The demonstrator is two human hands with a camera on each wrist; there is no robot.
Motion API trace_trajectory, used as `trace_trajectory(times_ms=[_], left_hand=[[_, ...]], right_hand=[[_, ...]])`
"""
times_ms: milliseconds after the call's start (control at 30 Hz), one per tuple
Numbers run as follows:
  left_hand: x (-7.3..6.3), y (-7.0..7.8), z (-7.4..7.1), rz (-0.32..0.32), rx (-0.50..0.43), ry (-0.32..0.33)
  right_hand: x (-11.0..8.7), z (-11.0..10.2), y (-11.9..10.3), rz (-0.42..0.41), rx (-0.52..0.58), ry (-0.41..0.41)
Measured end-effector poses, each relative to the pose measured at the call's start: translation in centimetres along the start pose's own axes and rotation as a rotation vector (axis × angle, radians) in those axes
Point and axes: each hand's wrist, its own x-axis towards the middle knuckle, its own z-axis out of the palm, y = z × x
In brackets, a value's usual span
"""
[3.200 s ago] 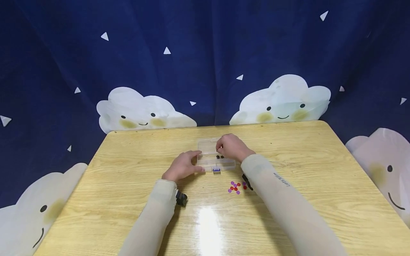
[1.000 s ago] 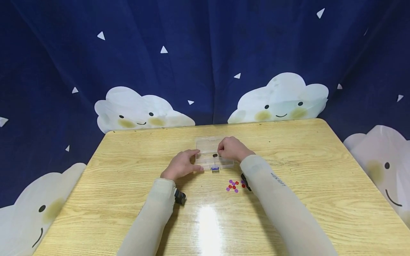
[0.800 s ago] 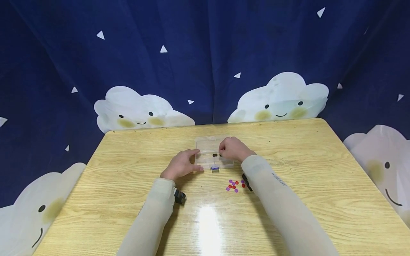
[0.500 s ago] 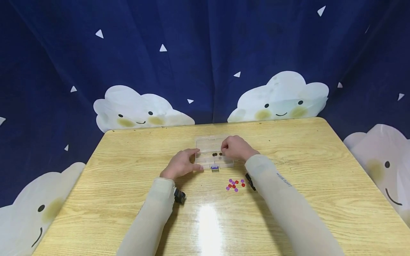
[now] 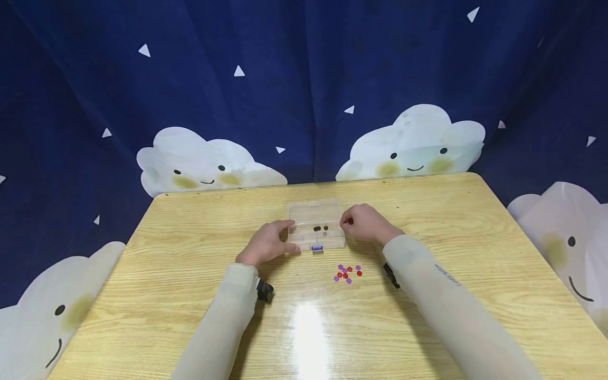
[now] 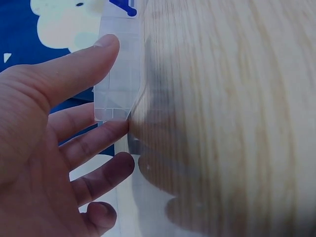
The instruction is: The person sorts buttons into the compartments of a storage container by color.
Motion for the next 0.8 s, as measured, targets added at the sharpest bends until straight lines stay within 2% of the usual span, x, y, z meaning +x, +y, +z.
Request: trace_trajectory(times_ms=[267,533,800], left_hand=[[0.0,0.2,-0.1,0.001,-0.008,-0.001],[-0.1,0.3,-0.2,0.002,-0.013,-0.005],[-0.2,0.3,-0.2,0.006,-0.003,-0.005]], right_hand=[[-1.6,0.0,0.2,-0.068,-0.035,0.026],[-3.3,0.5,0.1,-0.119,-0.013,-0.029],[-4.6,0.4,-0.4,-0.102,0.005,-0.037]])
